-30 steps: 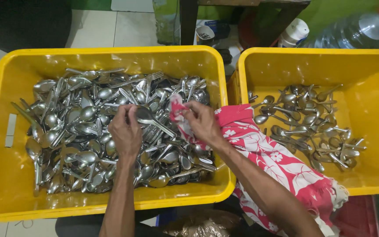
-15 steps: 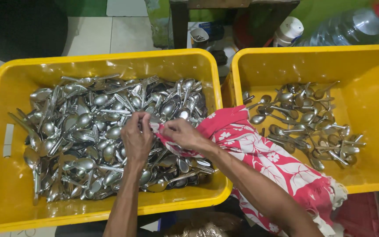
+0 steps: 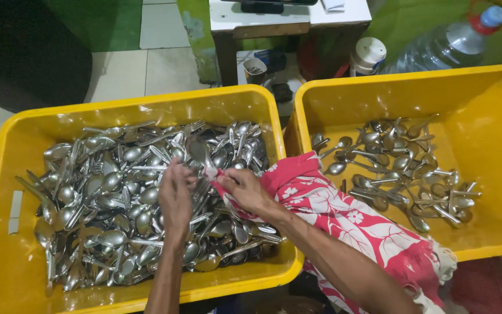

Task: Wiping and drying metal spoons and forks one by one with a cloth and moving them between crates.

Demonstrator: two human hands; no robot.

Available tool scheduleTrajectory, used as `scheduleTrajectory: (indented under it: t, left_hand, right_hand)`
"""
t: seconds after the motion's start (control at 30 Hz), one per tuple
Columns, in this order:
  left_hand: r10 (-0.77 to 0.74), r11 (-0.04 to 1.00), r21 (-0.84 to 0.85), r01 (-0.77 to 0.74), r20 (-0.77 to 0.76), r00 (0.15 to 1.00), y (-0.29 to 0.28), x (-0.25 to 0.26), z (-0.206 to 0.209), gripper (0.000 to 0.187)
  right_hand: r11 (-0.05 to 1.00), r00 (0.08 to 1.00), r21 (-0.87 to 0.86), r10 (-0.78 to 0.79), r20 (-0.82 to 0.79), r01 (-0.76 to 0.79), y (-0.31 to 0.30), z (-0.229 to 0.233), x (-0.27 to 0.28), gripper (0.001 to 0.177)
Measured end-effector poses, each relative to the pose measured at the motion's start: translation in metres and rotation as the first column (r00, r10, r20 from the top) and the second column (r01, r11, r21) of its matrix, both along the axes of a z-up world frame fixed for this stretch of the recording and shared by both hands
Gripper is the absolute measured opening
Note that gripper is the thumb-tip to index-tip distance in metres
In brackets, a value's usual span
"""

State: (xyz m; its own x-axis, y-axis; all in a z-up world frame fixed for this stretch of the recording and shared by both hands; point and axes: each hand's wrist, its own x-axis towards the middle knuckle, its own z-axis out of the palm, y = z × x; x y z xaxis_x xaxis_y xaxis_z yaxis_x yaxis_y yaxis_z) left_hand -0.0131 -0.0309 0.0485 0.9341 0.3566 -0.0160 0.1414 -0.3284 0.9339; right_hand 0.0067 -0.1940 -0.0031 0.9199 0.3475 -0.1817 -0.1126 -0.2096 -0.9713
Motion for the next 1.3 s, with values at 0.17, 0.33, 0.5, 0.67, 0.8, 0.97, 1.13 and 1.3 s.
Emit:
scheduleTrajectory:
  t: [0.17,0.33,0.5,0.67,0.8,0.97,1.13,1.3]
  left_hand:
    - [-0.570,0.821,-0.132,0.556,-0.134,0.811,-0.042,-0.031,-0.071,0.027]
    - [-0.527,0.840,0.109,0.532,-0.077,0.847,-0.031,-0.024,-0.082,0.013]
    - [-0.363,0.931,-0.103,0.351,-0.145,0.921,-0.011,-0.017,-0.027,0.027]
    - [-0.301,0.826,-0.509,0.241,-0.038,0.953,-0.008,0.006,-0.061,0.049]
    - [-0.110,0.611,-0.782,0.124,0.071,0.991,-0.015,0.008,-0.076,0.032]
    - [0.009,0.800,-0.594,-0.087,-0.133,0.991,0.010,0.017,-0.070,0.037]
    - [-0.198,0.883,-0.460,0.092,-0.187,0.962,0.014,0.003,-0.077,0.042]
    - [-0.294,0.889,-0.414,0.196,-0.189,0.937,-0.003,-0.004,-0.076,0.038]
  right_hand:
    - [0.895,0.911,0.174,-0.402,-0.088,0.412,-0.003,0.020,0.011,0.017]
    - [0.870,0.889,0.182,-0.444,-0.113,0.458,-0.003,0.012,0.017,0.024]
    - [0.911,0.918,0.121,-0.387,-0.087,0.395,-0.011,-0.007,0.021,0.023]
    - [0.994,0.990,0.111,-0.037,0.133,0.022,0.004,-0.026,0.014,0.022]
    - [0.998,0.991,0.051,0.030,0.128,-0.037,0.007,-0.011,-0.003,0.026]
    - [0.971,0.978,-0.190,0.172,0.119,-0.147,-0.007,0.002,-0.011,0.021]
    - [0.961,0.855,-0.181,-0.092,0.511,0.211,-0.011,0.020,0.014,0.015]
    - [0.866,0.604,-0.302,0.000,0.797,0.398,0.003,-0.021,0.025,0.025]
